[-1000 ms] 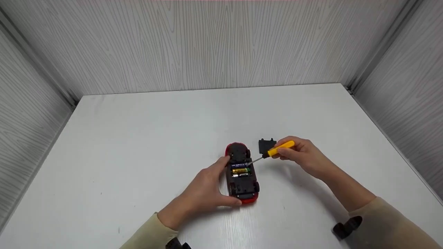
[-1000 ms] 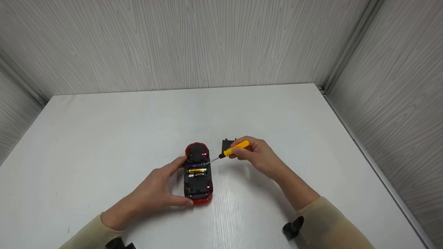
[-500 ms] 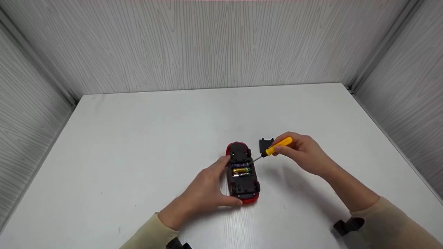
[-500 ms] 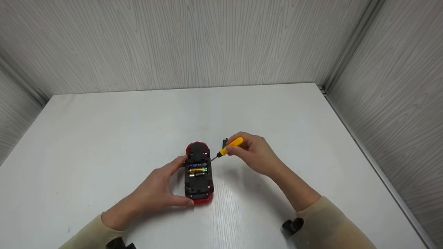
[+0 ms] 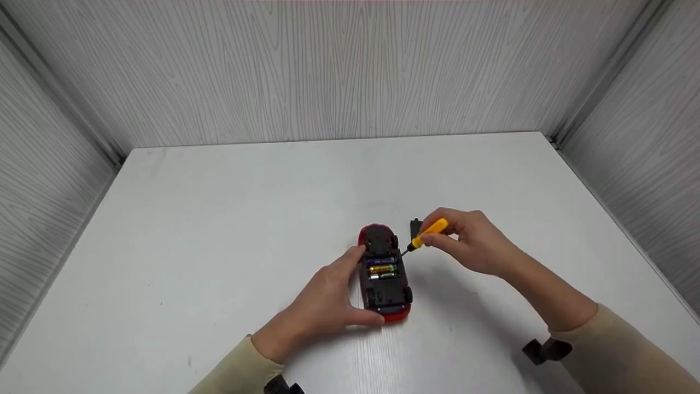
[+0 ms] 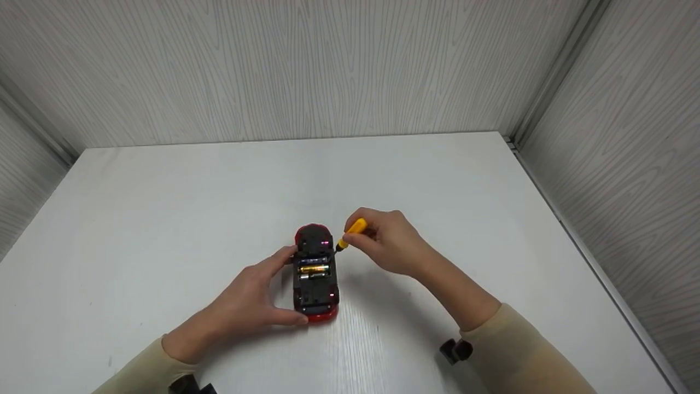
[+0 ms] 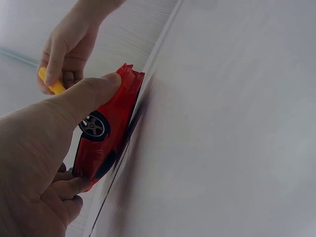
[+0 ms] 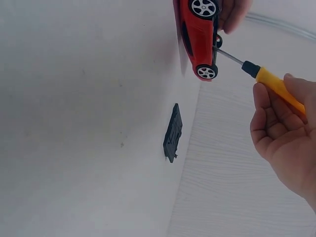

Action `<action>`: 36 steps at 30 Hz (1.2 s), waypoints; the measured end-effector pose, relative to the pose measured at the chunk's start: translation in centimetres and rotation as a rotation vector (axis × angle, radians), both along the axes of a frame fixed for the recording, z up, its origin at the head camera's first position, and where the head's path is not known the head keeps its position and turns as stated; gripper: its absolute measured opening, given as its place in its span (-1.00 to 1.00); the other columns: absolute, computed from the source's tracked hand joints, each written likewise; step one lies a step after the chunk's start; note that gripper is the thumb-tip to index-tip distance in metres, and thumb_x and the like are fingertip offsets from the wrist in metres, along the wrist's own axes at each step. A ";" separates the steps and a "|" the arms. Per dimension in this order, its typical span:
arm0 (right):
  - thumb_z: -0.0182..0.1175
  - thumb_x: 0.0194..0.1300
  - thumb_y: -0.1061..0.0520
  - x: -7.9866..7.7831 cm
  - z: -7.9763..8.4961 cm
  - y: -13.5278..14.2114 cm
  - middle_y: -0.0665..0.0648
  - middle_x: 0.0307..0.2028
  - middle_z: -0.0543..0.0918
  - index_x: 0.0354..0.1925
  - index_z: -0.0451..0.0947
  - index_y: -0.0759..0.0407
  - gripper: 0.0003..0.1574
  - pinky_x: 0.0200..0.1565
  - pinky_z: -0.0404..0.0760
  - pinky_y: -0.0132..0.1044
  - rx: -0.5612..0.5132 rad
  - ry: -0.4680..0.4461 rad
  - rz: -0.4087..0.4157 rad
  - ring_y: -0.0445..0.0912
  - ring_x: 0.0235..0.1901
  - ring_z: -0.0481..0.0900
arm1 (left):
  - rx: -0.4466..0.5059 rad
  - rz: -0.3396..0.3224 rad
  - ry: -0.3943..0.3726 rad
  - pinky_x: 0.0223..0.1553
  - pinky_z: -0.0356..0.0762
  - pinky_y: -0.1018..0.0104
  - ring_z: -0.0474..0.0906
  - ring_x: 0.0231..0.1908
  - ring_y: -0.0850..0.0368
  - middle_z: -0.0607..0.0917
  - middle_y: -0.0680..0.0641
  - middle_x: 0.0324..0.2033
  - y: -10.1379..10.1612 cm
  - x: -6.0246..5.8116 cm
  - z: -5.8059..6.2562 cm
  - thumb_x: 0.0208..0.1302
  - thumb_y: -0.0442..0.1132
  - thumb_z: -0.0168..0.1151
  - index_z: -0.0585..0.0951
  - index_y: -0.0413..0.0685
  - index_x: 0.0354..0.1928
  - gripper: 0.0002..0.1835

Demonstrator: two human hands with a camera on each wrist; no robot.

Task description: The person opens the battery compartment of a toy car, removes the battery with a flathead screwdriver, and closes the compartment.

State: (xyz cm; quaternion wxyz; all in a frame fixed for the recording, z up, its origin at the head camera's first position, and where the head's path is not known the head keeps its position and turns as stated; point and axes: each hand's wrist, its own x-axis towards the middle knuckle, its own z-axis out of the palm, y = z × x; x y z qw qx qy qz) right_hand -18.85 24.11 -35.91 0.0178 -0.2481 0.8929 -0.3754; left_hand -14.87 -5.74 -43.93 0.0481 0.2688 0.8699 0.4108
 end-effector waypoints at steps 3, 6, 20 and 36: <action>0.36 0.50 0.02 0.0 0.4 -0.6 -0.11 -0.25 0.75 -0.10 0.71 -0.10 -0.94 -0.41 0.48 -0.30 0.036 0.043 0.040 -0.08 -0.34 0.59 | 0.001 0.003 0.006 0.51 0.27 0.12 0.32 0.49 0.16 0.39 0.02 0.53 0.0 0.0 0.0 -0.09 0.12 0.77 0.16 -0.12 0.66 0.34; 0.35 0.51 0.01 0.0 0.7 -1.1 -0.10 -0.27 0.75 -0.11 0.72 -0.07 -0.93 -0.43 0.47 -0.31 0.065 0.075 0.076 -0.11 -0.39 0.54 | 0.002 0.001 0.007 0.50 0.27 0.13 0.33 0.48 0.17 0.39 0.02 0.54 -0.1 0.0 0.1 -0.08 0.13 0.76 0.17 -0.13 0.66 0.34; 0.37 0.49 0.03 -0.8 0.4 -0.6 -0.08 -0.20 0.77 -0.12 0.73 -0.05 -0.94 -0.24 0.60 -0.30 0.022 -0.007 0.072 -0.07 -0.27 0.62 | 0.009 0.020 -0.026 0.48 0.31 0.10 0.37 0.46 0.11 0.42 -0.03 0.52 0.2 0.0 0.0 -0.11 0.14 0.77 0.17 -0.07 0.66 0.35; 0.37 0.49 0.07 -1.5 -2.5 2.1 0.11 -0.15 0.81 -0.01 0.71 0.09 -0.82 0.03 0.74 -0.15 -0.236 -0.214 -0.006 0.36 -0.06 0.71 | -0.010 0.022 -0.036 0.48 0.33 0.09 0.39 0.45 0.11 0.42 -0.03 0.53 0.2 -0.4 -0.2 -0.15 0.16 0.78 0.18 -0.10 0.66 0.37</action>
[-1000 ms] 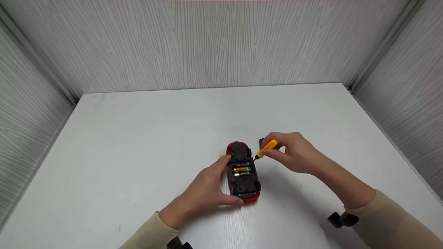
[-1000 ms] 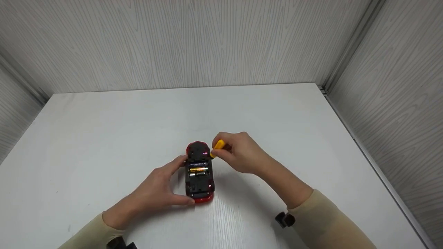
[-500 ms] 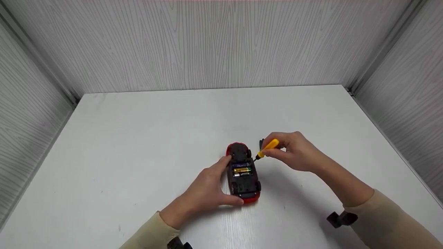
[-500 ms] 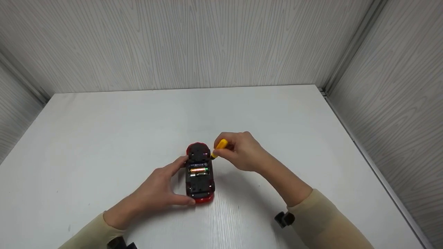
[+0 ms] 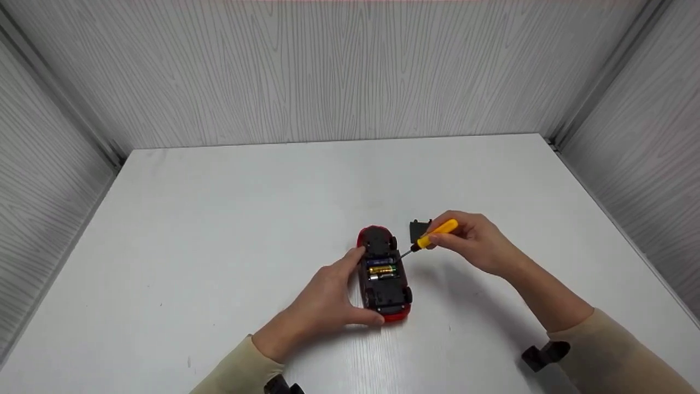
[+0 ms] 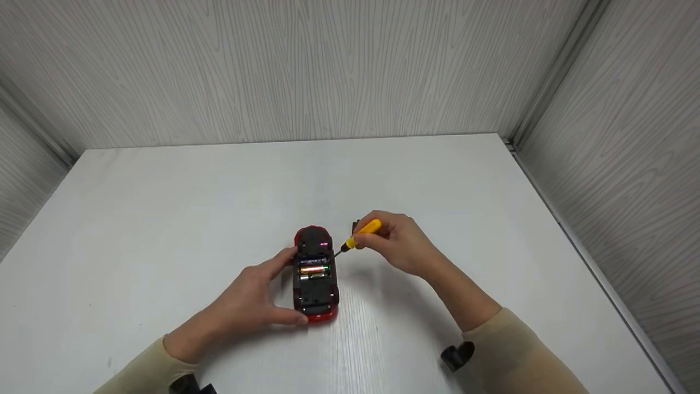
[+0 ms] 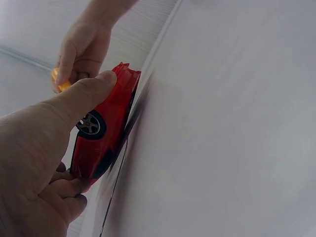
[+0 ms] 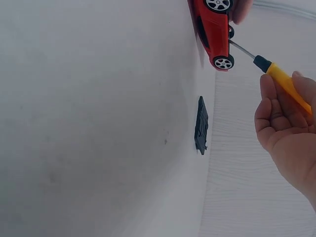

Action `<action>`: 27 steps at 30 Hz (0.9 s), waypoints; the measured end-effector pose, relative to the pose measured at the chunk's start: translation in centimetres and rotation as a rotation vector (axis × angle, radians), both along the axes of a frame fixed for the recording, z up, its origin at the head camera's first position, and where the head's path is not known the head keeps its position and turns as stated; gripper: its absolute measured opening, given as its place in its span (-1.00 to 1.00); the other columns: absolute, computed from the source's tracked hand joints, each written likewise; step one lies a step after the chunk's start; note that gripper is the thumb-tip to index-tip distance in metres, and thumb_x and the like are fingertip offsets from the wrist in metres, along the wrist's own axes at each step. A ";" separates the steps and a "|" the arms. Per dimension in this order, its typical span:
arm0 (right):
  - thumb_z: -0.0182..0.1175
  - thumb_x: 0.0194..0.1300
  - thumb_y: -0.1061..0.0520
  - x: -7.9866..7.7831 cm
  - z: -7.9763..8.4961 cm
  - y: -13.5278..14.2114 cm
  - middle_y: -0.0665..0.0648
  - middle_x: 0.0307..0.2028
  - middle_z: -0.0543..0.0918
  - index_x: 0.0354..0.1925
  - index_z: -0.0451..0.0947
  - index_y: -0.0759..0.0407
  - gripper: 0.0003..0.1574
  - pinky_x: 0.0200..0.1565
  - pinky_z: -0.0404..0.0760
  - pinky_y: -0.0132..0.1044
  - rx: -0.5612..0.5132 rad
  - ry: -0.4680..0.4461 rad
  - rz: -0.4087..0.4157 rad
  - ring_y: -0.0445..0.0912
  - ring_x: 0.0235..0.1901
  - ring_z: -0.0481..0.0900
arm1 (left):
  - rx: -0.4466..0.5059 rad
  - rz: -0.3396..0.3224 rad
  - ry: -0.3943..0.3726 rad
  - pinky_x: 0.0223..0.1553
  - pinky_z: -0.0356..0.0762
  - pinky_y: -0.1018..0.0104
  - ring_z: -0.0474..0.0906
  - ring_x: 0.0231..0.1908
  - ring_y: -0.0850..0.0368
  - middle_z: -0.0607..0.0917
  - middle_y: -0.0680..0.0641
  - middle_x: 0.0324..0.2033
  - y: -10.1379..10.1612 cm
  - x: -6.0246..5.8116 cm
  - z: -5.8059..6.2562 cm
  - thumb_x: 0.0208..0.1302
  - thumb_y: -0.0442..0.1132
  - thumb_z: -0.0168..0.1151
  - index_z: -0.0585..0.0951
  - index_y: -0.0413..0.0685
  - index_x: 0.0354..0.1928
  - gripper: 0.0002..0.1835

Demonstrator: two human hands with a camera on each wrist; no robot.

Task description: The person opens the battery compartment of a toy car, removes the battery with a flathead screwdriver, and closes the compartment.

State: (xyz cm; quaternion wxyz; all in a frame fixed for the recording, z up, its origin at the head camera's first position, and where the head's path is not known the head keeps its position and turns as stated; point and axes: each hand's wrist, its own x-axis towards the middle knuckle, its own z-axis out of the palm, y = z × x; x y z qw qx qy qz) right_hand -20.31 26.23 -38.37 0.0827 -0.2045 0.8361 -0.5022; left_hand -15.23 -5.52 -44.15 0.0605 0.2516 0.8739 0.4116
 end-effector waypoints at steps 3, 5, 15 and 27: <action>0.36 0.49 0.10 -0.1 -0.4 0.3 0.15 -0.13 0.81 0.00 0.70 0.14 -0.81 0.06 0.72 -0.21 -0.037 -0.021 -0.005 0.37 -0.04 0.71 | 0.002 -0.003 0.016 0.47 0.35 0.08 0.40 0.44 0.08 0.43 -0.06 0.51 0.0 0.0 0.0 -0.15 0.15 0.78 0.19 -0.12 0.66 0.37; 0.35 0.50 0.11 -0.2 -0.8 0.6 0.19 -0.11 0.80 0.01 0.69 0.17 -0.79 0.08 0.71 -0.23 -0.067 -0.043 -0.008 0.38 -0.02 0.70 | -0.001 -0.001 0.021 0.46 0.35 0.06 0.41 0.44 0.06 0.43 -0.07 0.52 0.0 0.0 0.0 -0.16 0.15 0.78 0.19 -0.13 0.65 0.37; 0.30 0.54 0.12 -0.7 -2.1 1.4 0.28 -0.02 0.76 0.07 0.64 0.25 -0.73 0.12 0.71 -0.16 -0.123 -0.133 -0.034 0.36 0.04 0.71 | -0.009 0.026 -0.016 0.51 0.25 0.09 0.27 0.53 0.04 0.28 -0.14 0.59 -0.2 0.1 0.1 -0.15 0.16 0.78 0.18 -0.12 0.67 0.38; 0.28 0.56 0.11 -1.0 -3.2 1.9 0.32 0.07 0.70 0.15 0.58 0.30 -0.65 0.15 0.69 -0.21 -0.186 -0.228 -0.056 0.27 0.09 0.72 | -0.008 0.006 0.048 0.44 0.39 0.04 0.45 0.41 0.03 0.46 -0.07 0.50 -0.3 0.1 0.0 -0.12 0.15 0.77 0.21 -0.13 0.64 0.34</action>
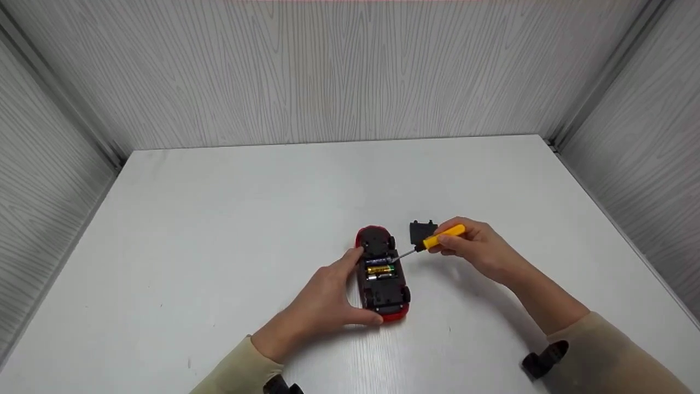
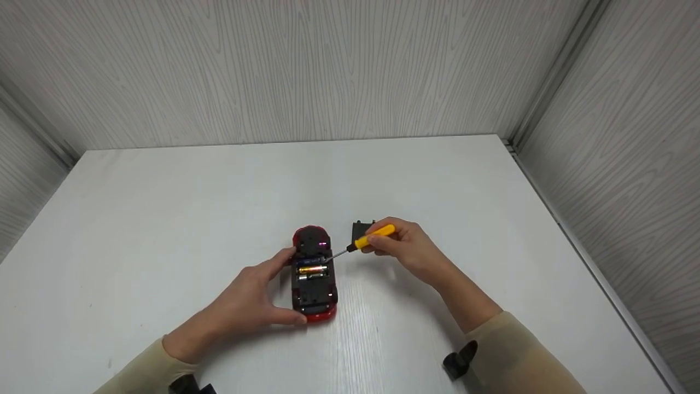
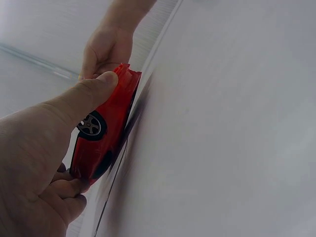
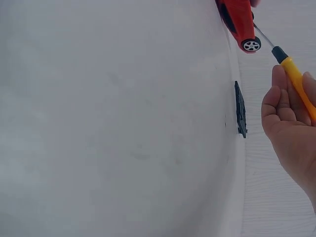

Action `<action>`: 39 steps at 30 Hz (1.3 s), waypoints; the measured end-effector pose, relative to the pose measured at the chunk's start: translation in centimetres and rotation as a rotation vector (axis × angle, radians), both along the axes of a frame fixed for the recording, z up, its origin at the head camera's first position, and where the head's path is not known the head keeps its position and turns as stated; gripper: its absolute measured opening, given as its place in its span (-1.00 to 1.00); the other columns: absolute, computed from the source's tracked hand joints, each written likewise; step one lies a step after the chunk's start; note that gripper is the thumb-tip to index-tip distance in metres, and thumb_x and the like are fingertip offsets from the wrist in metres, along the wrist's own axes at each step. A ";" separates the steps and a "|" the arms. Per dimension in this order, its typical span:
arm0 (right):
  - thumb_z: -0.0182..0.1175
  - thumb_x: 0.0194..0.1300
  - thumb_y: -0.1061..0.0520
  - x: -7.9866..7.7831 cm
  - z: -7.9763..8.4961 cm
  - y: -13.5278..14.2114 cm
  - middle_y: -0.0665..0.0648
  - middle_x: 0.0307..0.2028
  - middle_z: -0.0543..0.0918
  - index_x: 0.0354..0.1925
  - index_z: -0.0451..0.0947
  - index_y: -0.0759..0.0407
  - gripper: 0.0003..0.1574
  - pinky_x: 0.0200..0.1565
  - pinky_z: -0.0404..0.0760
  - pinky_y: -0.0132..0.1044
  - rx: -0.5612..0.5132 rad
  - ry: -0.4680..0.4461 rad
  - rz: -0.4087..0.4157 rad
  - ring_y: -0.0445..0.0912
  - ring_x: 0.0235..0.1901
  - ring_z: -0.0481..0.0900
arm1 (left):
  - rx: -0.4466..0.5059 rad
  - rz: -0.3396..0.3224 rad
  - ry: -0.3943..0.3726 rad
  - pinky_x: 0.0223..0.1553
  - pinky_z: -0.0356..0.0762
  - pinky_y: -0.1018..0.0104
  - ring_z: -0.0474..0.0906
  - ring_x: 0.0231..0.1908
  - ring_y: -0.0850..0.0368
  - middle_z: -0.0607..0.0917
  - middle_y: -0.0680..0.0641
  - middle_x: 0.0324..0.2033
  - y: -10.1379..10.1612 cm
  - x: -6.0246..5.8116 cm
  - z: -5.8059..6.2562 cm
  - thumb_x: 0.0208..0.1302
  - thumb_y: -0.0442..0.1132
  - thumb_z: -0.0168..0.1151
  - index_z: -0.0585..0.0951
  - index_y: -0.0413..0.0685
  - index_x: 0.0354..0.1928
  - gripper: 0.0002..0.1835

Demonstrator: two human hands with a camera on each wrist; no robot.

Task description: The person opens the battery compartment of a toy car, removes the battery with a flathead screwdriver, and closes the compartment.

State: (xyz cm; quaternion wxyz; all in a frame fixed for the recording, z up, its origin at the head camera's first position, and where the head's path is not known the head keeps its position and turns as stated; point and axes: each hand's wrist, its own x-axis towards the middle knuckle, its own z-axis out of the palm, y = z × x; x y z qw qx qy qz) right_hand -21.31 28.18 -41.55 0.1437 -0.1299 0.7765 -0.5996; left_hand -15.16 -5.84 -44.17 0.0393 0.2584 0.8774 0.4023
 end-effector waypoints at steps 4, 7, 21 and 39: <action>0.27 0.56 0.09 -0.2 -0.2 0.1 0.33 0.09 0.69 0.16 0.58 0.30 -0.63 0.16 0.68 -0.21 -0.003 -0.016 0.003 0.25 0.10 0.72 | -0.006 0.006 -0.013 0.46 0.35 0.05 0.41 0.45 0.02 0.41 -0.10 0.53 0.0 -0.1 0.0 -0.12 0.17 0.76 0.19 -0.14 0.65 0.36; 0.26 0.57 0.08 -0.3 -0.4 0.3 0.32 0.11 0.69 0.18 0.58 0.30 -0.62 0.17 0.68 -0.21 -0.008 -0.044 0.000 0.22 0.11 0.71 | -0.006 0.007 -0.033 0.48 0.31 0.10 0.36 0.48 0.07 0.37 -0.07 0.56 0.1 -0.1 0.0 -0.13 0.17 0.77 0.17 -0.12 0.67 0.37; 0.24 0.59 0.03 -0.5 -1.0 0.6 0.31 0.17 0.67 0.23 0.56 0.26 -0.58 0.20 0.65 -0.25 -0.003 -0.123 -0.014 0.15 0.16 0.68 | -0.009 0.013 -0.057 0.50 0.27 0.10 0.32 0.50 0.06 0.31 -0.04 0.59 0.2 0.0 0.1 -0.13 0.17 0.77 0.15 -0.08 0.68 0.39; 0.27 0.57 0.09 0.4 1.9 -0.8 0.25 -0.03 0.76 0.11 0.62 0.23 -0.71 0.10 0.70 -0.19 0.096 0.126 0.013 0.34 0.03 0.69 | -0.003 -0.002 0.005 0.50 0.28 0.06 0.32 0.50 -0.01 0.35 -0.13 0.56 0.0 -0.1 0.1 -0.12 0.15 0.77 0.18 -0.17 0.65 0.36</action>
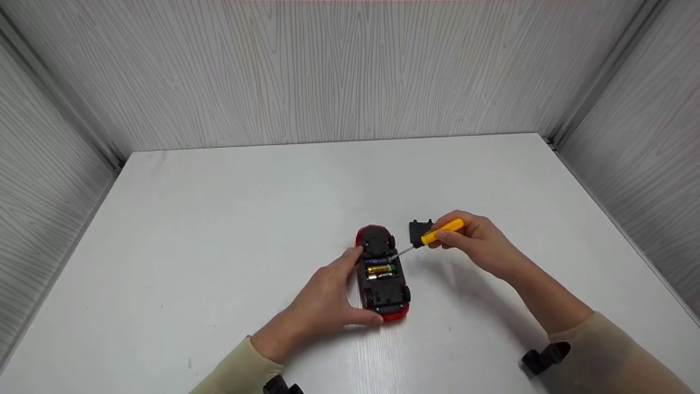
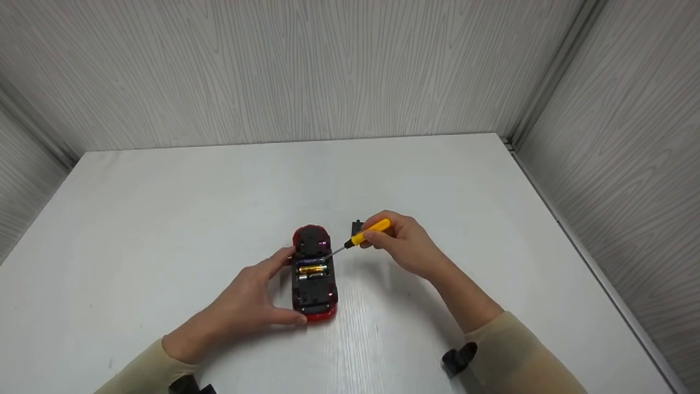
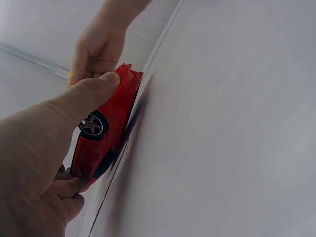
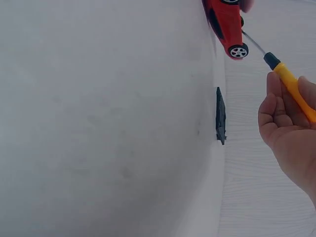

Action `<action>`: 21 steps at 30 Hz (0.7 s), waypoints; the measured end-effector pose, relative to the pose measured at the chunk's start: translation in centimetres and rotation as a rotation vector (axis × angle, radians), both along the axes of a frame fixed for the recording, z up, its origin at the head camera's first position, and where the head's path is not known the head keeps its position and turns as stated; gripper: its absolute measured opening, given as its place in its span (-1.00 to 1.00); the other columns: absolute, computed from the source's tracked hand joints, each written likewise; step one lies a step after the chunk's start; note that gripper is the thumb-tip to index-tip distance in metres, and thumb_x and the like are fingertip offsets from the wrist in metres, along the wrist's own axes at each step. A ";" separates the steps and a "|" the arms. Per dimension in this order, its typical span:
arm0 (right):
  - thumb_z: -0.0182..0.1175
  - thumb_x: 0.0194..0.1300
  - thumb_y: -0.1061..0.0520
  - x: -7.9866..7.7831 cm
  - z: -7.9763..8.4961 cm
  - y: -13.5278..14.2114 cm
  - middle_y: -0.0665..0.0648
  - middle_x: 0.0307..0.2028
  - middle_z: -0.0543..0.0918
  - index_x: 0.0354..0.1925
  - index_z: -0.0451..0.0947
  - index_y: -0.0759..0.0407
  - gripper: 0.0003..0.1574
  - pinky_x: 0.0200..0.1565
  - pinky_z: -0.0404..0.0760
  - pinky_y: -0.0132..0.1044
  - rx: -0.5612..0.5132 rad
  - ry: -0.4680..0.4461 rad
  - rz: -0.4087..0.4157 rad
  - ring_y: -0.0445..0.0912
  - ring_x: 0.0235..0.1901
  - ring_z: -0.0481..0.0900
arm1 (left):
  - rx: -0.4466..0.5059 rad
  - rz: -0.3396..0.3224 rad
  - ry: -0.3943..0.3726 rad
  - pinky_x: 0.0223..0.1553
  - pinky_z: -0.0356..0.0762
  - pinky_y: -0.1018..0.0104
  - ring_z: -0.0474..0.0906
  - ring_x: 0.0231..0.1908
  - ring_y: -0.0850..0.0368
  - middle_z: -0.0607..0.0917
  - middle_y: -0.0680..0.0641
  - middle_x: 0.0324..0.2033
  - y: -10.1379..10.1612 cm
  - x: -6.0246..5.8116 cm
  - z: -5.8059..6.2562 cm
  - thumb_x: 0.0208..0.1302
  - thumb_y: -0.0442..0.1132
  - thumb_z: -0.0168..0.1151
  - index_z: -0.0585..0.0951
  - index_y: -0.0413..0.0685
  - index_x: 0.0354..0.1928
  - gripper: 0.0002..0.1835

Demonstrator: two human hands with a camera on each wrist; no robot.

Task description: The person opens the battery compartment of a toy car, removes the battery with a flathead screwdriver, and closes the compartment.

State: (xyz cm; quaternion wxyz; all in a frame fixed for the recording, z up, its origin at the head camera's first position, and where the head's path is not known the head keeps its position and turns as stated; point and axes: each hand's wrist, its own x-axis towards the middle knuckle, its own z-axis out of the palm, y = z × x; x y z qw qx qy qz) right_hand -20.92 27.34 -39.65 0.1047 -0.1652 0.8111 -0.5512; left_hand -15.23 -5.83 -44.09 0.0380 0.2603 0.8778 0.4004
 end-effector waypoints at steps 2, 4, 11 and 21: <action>0.28 0.56 0.10 0.2 0.5 -0.4 0.21 -0.07 0.78 0.08 0.63 0.20 -0.75 0.08 0.71 -0.17 0.032 0.052 0.004 0.36 0.00 0.69 | -0.007 0.007 -0.003 0.51 0.26 0.05 0.29 0.52 -0.04 0.32 -0.18 0.57 -0.1 0.1 0.0 -0.12 0.16 0.76 0.18 -0.18 0.65 0.36; 0.28 0.56 0.11 0.4 1.1 -0.9 0.15 -0.10 0.80 0.06 0.64 0.16 -0.79 0.08 0.71 -0.17 0.073 0.101 0.009 0.35 -0.02 0.70 | -0.008 0.010 -0.004 0.52 0.25 0.03 0.26 0.54 -0.07 0.29 -0.22 0.58 -0.1 0.2 0.1 -0.11 0.17 0.76 0.18 -0.19 0.65 0.36; 0.33 0.51 0.12 1.1 2.5 -2.1 0.06 -0.14 0.80 -0.01 0.68 0.07 -0.87 0.02 0.76 -0.11 0.151 0.178 0.009 0.26 -0.08 0.75 | -0.005 0.010 -0.014 0.53 0.22 0.04 0.21 0.56 -0.07 0.26 -0.23 0.59 -0.1 0.3 0.3 -0.10 0.18 0.75 0.17 -0.19 0.66 0.37; 0.36 0.49 0.10 1.6 3.6 -3.5 -0.04 -0.20 0.77 -0.05 0.70 -0.05 -0.90 -0.22 0.65 -0.25 0.268 0.282 0.028 -0.01 -0.23 0.71 | -0.002 0.010 0.003 0.53 0.22 0.05 0.24 0.55 -0.04 0.28 -0.21 0.58 -0.3 0.4 0.2 -0.09 0.16 0.76 0.18 -0.19 0.65 0.35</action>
